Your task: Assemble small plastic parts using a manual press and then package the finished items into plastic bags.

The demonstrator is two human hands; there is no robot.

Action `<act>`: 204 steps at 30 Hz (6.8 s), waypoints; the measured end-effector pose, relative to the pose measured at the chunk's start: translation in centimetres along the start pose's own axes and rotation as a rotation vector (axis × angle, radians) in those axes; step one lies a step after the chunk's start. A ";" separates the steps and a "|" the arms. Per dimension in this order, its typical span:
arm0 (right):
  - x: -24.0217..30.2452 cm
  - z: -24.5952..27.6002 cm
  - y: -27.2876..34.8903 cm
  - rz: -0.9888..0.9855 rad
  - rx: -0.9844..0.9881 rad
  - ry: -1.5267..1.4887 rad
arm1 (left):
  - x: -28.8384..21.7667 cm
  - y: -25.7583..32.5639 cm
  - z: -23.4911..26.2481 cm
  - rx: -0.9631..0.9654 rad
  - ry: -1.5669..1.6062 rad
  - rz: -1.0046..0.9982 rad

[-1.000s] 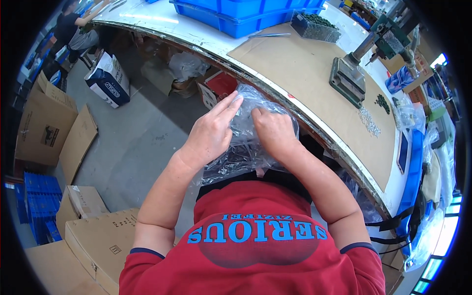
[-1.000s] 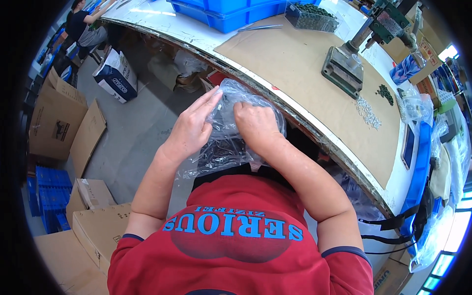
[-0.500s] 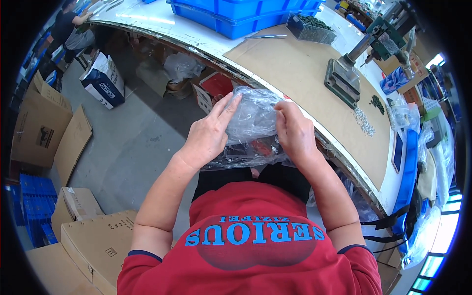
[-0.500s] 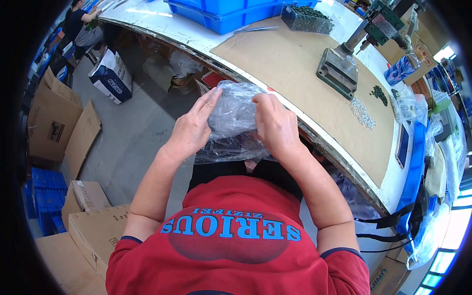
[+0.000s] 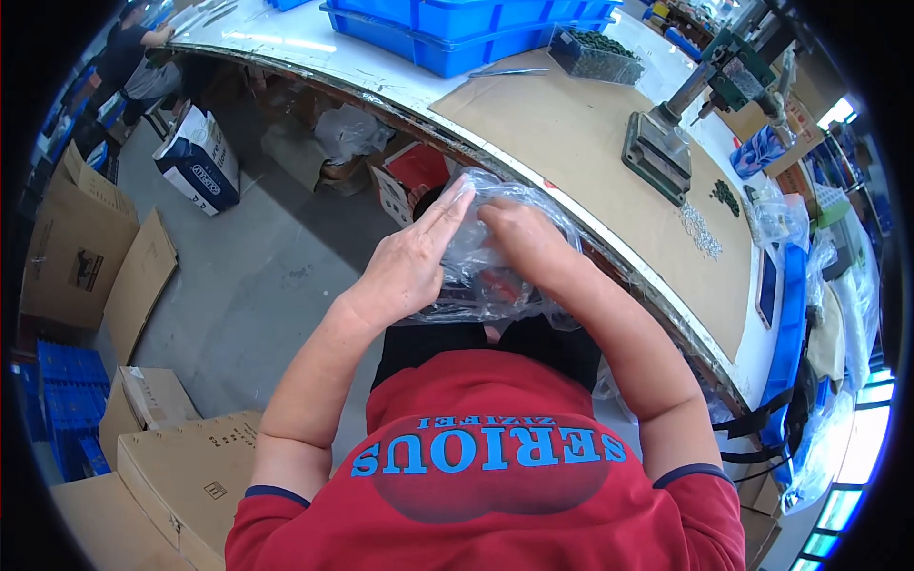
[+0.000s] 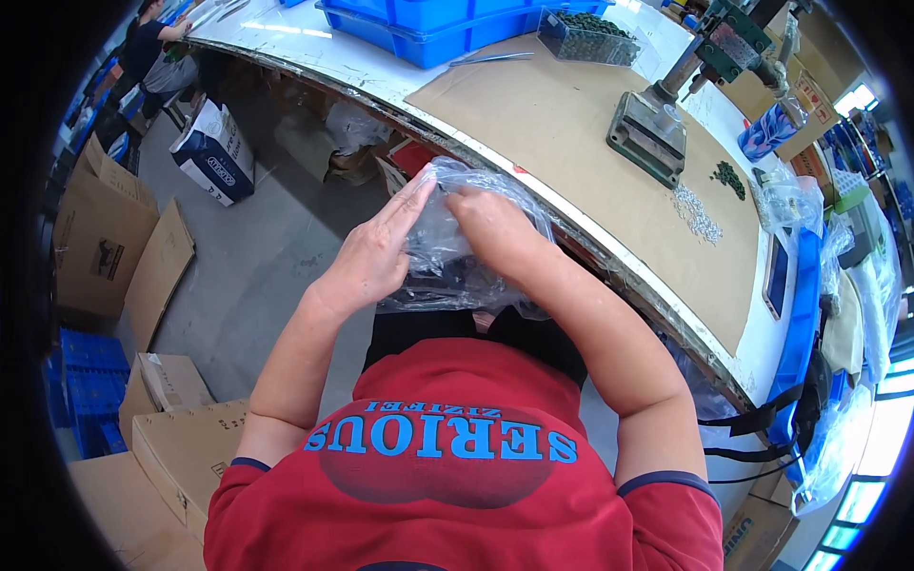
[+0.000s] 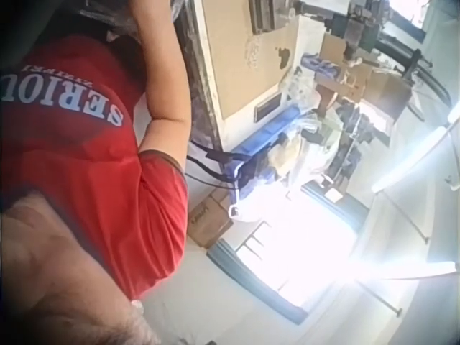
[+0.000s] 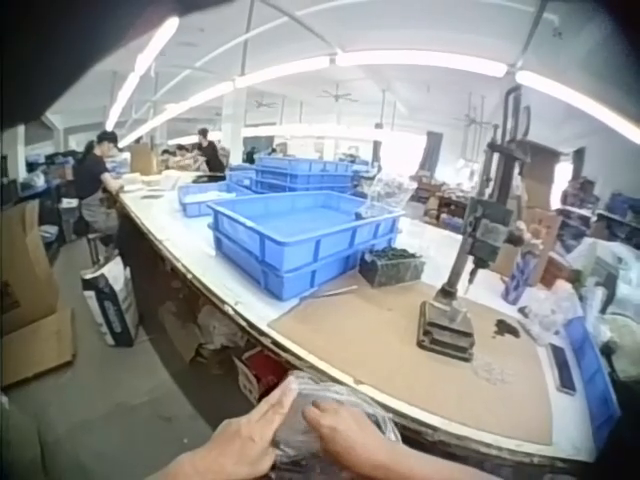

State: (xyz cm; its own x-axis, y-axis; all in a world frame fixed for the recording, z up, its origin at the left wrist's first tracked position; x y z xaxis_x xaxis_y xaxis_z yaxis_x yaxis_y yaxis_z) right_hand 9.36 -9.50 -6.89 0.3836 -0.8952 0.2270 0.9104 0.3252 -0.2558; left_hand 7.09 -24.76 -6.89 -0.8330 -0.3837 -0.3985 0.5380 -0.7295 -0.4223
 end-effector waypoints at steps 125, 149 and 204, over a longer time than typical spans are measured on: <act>-10.5 18.3 6.0 -0.563 -0.456 -0.842 | 7.9 -3.9 3.5 -0.222 1.242 0.341; -10.6 20.3 11.1 -0.638 -0.374 -0.595 | 12.0 -2.9 2.7 -0.550 0.882 0.591; -1.6 10.8 1.7 -0.266 -0.308 -0.188 | -0.4 -6.5 -0.3 -0.203 1.243 0.450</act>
State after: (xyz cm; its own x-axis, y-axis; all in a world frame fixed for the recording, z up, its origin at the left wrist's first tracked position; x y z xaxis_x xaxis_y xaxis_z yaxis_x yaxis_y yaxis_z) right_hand 11.96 -4.25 2.47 0.1899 -0.8554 0.4819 0.9035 -0.0399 -0.4268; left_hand 3.98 -19.66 -4.18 0.0322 0.2790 -0.9597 0.8326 -0.5387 -0.1286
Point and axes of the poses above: each hand's wrist, its own y-axis away from the middle knuckle, its own z-axis out of the back of the hand, x = y × z, the point moved 4 cm from there along -y, towards the middle knuckle
